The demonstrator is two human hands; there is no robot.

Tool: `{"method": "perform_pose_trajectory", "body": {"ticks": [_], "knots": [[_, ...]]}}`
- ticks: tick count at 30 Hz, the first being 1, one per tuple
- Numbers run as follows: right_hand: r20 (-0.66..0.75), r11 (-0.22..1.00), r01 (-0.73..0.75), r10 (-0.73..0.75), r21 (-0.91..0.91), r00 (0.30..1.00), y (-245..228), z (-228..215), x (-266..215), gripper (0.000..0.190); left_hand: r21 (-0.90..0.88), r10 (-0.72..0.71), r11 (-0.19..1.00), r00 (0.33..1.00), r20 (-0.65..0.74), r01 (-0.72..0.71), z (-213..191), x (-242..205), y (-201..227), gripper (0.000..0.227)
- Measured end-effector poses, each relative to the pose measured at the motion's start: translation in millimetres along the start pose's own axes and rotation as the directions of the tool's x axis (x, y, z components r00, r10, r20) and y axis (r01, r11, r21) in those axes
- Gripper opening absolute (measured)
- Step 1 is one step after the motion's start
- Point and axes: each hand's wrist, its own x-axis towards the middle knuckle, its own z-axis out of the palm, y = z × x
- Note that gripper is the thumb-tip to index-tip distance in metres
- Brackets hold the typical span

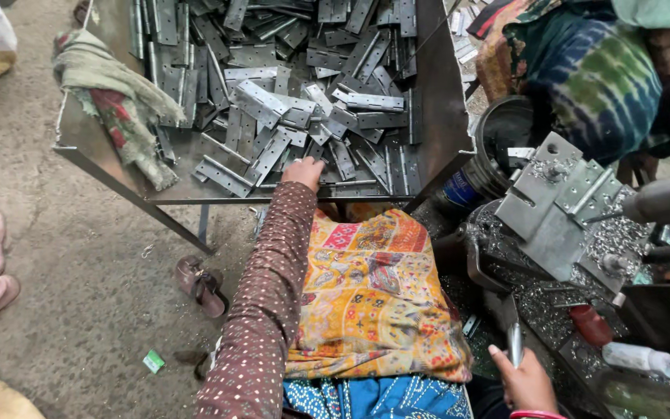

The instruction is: The person repeatedly picks metal hinge pieces from a bin, places them into a press machine, operates the lever to punch holes, and returns the finished pieces to the bin. The process is continuous and repetitive.

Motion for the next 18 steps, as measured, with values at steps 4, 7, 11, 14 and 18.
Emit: {"method": "perform_pose_trajectory", "body": {"ticks": [4,7,11,14,18], "knots": [[0.049,1.000,-0.004,0.005,-0.011,0.999,-10,-13,-9,0.048,0.004,0.031,1.000,0.999,-0.024,-0.031,-18,-5,9,0.019],[0.025,0.998,0.005,-0.007,0.069,1.000,-18,-17,-8,0.043,-0.089,0.054,0.993,0.981,-0.185,-0.071,-55,-13,43,0.030],[0.034,0.997,0.017,-0.020,0.078,0.999,-10,-7,-12,0.041,-0.361,0.125,0.895,0.924,-0.361,-0.262,-116,-25,128,0.047],[-0.027,0.989,0.146,-0.146,0.019,0.989,-7,-7,-8,0.045,-0.601,0.209,0.648,0.868,-0.450,-0.467,-149,-32,213,0.052],[-0.104,0.965,0.217,-0.234,-0.149,0.967,-13,-9,-11,0.050,-0.503,0.298,0.667,0.815,-0.496,-0.550,-146,-38,333,0.039]]}}
